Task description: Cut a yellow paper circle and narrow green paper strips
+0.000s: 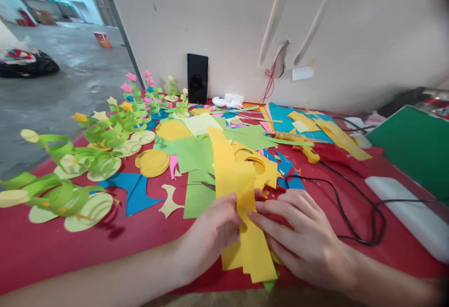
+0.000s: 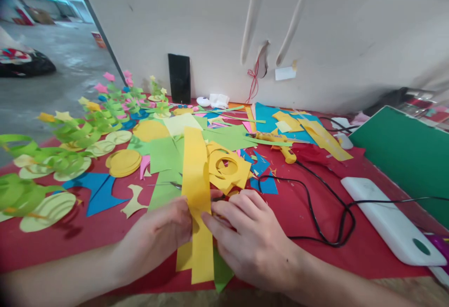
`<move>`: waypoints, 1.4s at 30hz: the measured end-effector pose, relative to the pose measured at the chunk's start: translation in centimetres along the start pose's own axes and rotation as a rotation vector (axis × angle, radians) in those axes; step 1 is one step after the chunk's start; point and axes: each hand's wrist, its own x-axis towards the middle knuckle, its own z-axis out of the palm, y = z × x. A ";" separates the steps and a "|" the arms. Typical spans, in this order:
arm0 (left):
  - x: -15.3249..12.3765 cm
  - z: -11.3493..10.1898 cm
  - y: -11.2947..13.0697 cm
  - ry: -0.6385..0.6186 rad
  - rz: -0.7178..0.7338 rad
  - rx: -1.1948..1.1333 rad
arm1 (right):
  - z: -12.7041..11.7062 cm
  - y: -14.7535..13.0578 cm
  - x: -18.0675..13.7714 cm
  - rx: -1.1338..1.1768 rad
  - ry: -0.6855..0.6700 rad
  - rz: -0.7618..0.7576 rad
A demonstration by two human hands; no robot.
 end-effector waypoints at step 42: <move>0.1 0.1 -0.3 -0.127 -0.137 0.255 | -2.0 5.0 2.3 1.158 0.165 1.088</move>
